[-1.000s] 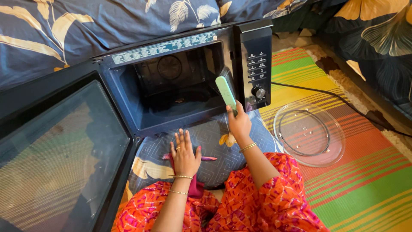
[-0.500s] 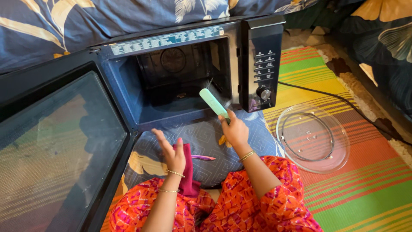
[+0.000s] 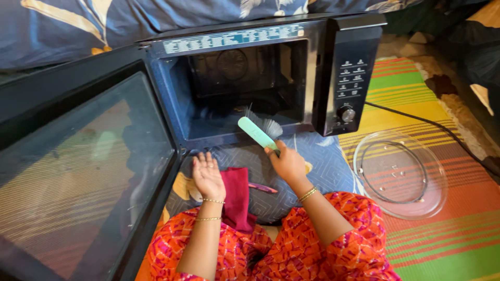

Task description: The person cleans the interior and exterior of a microwave oven. They use a brush to scrub the inside surfaces, a cloth to wipe the interior and control panel, and a toothbrush to clean the control panel buttons.

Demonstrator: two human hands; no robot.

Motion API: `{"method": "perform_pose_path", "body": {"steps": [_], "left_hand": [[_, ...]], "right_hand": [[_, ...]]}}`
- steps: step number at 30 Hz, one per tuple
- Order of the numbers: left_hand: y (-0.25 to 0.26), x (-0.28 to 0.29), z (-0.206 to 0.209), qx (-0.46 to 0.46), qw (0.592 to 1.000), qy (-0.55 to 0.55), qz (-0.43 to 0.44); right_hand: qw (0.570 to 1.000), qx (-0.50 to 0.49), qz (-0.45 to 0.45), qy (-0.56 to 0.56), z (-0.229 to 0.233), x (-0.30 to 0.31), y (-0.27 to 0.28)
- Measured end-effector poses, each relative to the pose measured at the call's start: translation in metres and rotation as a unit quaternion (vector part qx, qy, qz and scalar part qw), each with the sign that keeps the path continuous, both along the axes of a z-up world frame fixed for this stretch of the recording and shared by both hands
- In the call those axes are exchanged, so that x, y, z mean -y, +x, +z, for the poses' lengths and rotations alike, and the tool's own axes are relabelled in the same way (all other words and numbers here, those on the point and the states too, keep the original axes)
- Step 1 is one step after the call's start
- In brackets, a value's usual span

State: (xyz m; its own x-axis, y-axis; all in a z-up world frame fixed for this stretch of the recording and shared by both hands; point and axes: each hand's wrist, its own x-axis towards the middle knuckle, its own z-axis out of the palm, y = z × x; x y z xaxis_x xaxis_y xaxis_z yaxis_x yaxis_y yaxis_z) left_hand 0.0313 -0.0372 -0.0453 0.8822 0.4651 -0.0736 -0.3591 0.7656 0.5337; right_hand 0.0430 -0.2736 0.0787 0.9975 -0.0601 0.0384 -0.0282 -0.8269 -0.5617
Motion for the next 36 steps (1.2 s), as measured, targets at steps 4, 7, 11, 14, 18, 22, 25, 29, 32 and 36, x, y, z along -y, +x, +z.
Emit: {"method": "perform_pose_path", "body": {"steps": [4, 7, 11, 14, 18, 22, 25, 29, 32, 36], "left_hand": [[0.004, -0.006, 0.005, 0.005, 0.996, -0.086, -0.039], [0.005, -0.01, 0.006, 0.03, 0.987, -0.145, -0.06], [0.006, -0.011, 0.004, 0.055, 0.978, -0.187, -0.073], [0.004, -0.011, 0.002, 0.028, 0.978, -0.194, -0.066], [0.006, -0.011, 0.002, 0.018, 0.975, -0.21, -0.066], [0.005, -0.01, 0.009, -0.003, 0.977, -0.202, -0.067], [0.007, -0.01, 0.013, 0.022, 0.98, -0.188, -0.068], [0.006, -0.01, 0.011, 0.035, 0.981, -0.179, -0.072], [0.007, -0.012, 0.008, 0.047, 0.979, -0.183, -0.081], [0.006, -0.013, 0.003, 0.064, 0.976, -0.191, -0.084]], "right_hand": [[0.999, 0.001, 0.051, -0.009, -0.003, -0.022, -0.008], [0.995, 0.025, 0.092, -0.019, 0.001, -0.043, -0.018], [0.99, -0.026, 0.134, -0.029, 0.017, -0.063, -0.028], [0.982, -0.034, 0.186, -0.01, 0.032, -0.064, -0.027], [0.963, -0.119, 0.207, 0.121, 0.043, -0.065, -0.016], [0.915, -0.249, 0.23, 0.219, 0.035, -0.076, 0.012], [0.895, -0.27, 0.211, 0.285, 0.022, -0.083, 0.039], [0.912, -0.249, 0.182, 0.27, 0.009, -0.076, 0.058], [0.904, -0.246, 0.147, 0.318, 0.003, -0.059, 0.057], [0.895, -0.24, 0.093, 0.363, -0.001, -0.025, 0.05]]}}
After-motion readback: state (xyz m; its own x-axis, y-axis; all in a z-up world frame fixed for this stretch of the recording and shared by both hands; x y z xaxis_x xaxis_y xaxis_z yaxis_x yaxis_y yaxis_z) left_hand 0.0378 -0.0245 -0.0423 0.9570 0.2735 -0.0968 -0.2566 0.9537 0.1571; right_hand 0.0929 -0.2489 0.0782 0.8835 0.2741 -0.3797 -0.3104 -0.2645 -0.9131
